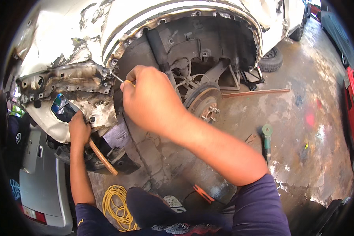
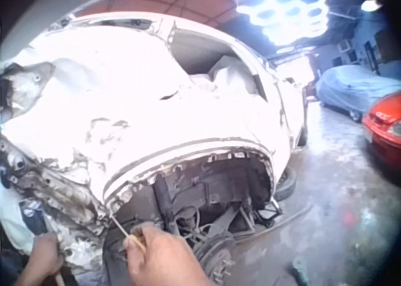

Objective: The person removes a metal bracket from the front wheel well of a damaged white car using pliers and a hammer. They then use an angle grinder to cut and smooth the metal around the wheel arch, followed by prying and hammering to reshape the damaged panel.

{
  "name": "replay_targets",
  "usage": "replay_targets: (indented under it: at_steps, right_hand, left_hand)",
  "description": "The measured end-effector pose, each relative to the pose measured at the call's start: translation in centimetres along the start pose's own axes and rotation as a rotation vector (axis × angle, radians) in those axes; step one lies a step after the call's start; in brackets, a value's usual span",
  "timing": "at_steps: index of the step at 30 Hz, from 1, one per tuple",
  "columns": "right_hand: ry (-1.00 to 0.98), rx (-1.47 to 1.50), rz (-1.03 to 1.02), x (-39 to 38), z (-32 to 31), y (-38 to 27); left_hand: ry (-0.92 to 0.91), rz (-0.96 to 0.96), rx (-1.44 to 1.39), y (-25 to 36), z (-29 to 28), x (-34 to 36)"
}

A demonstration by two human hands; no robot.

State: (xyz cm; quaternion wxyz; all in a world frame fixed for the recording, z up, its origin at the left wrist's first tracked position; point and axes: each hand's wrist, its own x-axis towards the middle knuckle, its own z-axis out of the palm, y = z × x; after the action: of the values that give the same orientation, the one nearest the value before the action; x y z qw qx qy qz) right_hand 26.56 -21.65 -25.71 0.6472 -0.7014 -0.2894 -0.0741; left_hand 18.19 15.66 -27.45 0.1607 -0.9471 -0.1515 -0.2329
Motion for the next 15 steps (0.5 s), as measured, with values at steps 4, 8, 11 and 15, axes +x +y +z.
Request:
replay_targets:
  at_steps: [4, 8, 11, 15]
  right_hand:
    - [-0.155, 0.432, 0.243, 0.7, -0.9, 1.3]
    - [-0.308, 0.809, 0.244, 2.9, -2.0, 7.1]
    - [-0.345, 0.953, 0.256, 3.1, -0.8, 8.4]
    - [-0.34, 1.152, 0.377, 0.9, 0.0, 5.8]
  left_hand:
    - [-0.009, 0.022, -0.013, 0.4, -0.3, 0.4]
    - [-0.024, 0.04, -0.032, 0.0, -0.2, 0.9]
    - [-0.016, 0.041, -0.026, 0.1, 0.2, 0.8]
    - [-0.031, 0.028, -0.007, -0.2, 0.1, 0.5]
